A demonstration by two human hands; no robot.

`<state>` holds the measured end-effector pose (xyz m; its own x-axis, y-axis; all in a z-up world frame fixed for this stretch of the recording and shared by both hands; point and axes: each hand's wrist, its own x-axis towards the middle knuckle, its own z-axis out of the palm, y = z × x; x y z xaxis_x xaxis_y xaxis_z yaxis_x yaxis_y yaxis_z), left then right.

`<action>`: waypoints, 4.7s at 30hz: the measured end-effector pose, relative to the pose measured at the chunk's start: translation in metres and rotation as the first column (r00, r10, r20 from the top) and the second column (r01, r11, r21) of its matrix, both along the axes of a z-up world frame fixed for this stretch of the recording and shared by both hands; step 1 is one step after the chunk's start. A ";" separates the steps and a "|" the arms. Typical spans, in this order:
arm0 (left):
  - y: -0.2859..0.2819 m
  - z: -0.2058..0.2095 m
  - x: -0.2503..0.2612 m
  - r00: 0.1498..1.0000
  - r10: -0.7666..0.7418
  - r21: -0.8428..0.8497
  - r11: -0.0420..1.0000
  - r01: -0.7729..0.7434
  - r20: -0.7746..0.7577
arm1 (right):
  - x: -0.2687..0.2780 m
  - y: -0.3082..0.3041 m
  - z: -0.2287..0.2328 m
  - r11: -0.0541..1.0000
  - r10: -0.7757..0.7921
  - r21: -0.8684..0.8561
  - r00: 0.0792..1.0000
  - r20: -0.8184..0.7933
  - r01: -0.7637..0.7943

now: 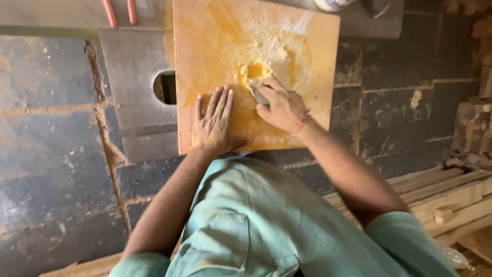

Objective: The person places adhesive and colored powders onto a wooden board and mixes them into a paste using a small metal scraper.

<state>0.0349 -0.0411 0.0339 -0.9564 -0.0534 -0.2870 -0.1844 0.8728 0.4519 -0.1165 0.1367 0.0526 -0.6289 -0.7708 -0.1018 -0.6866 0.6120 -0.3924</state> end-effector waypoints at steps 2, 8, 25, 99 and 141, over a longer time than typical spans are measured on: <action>0.002 0.001 -0.001 0.998 0.000 -0.015 1.000 -0.001 -0.062 | -0.004 0.019 0.013 0.988 0.044 0.145 0.998 0.037 -0.049; -0.001 0.004 -0.004 0.999 -0.028 -0.022 0.999 0.029 0.031 | -0.089 -0.010 0.034 0.966 0.041 0.250 0.995 0.086 -0.061; 0.002 -0.007 -0.003 1.000 0.018 0.004 1.000 -0.018 -0.023 | -0.071 0.007 0.022 0.960 0.112 0.236 0.980 0.166 -0.150; -0.066 0.006 -0.109 0.874 0.083 0.272 0.961 0.058 -0.478 | -0.144 -0.010 0.014 0.798 -0.593 0.404 0.703 0.392 0.448; -0.071 -0.033 -0.077 0.819 0.151 0.299 0.954 0.026 -0.553 | -0.062 -0.013 0.043 0.985 -0.030 0.173 0.999 0.020 0.026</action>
<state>-0.0420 -0.1119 0.0012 -0.9495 -0.1208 0.2897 0.1306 0.6873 0.7146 -0.1784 0.1241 0.0956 -0.6458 -0.7226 -0.2465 -0.6606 0.6907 -0.2942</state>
